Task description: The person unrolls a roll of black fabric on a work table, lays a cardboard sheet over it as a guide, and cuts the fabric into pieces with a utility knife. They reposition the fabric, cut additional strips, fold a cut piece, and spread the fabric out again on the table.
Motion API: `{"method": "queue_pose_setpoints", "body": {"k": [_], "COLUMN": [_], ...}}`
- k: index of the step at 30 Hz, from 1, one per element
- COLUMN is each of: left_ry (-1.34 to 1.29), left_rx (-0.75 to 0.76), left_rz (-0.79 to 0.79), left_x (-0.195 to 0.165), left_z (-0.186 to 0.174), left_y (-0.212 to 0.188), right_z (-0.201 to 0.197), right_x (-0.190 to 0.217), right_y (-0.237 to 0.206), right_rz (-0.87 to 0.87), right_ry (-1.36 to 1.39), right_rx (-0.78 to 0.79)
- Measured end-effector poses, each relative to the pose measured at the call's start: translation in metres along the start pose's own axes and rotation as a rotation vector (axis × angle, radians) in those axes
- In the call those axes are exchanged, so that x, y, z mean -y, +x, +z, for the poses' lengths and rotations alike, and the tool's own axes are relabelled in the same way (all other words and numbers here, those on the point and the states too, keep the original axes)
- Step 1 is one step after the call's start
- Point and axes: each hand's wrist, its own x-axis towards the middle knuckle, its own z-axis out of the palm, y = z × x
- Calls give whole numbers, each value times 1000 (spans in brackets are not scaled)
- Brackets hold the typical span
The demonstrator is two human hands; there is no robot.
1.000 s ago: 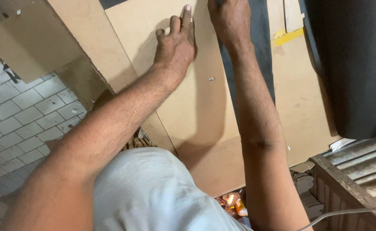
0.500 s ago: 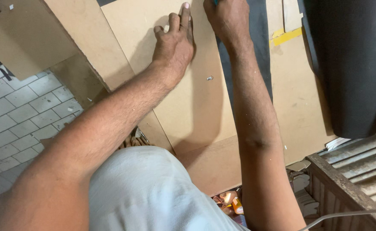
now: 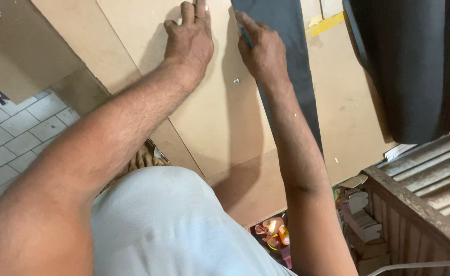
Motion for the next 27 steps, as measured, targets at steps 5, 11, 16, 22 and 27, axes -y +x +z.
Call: {"method": "queue_pose_setpoints", "body": {"k": [5,11,16,22,27], "left_ry": [39,23,-3,-16,72], "left_rx": [-73,-13,93,139,38], "left_rz": [-17,40,80,113,83], "left_x": [-3,-2,-4,-4,-4], "left_z": [1,-2,-6,-4,-6], "left_y": [0,0,-1,-3,-4], "right_z": [-23,-41,-52,-57,-56], "right_x": [4,-5,-19,-26,-21], "right_y": [-86,-197,-276,-339,-356], "right_rz": [155,258,277,363,393], "right_ry": [-51,-84,-121,-110,-121], "right_rx": [85,103,93,118,94]}}
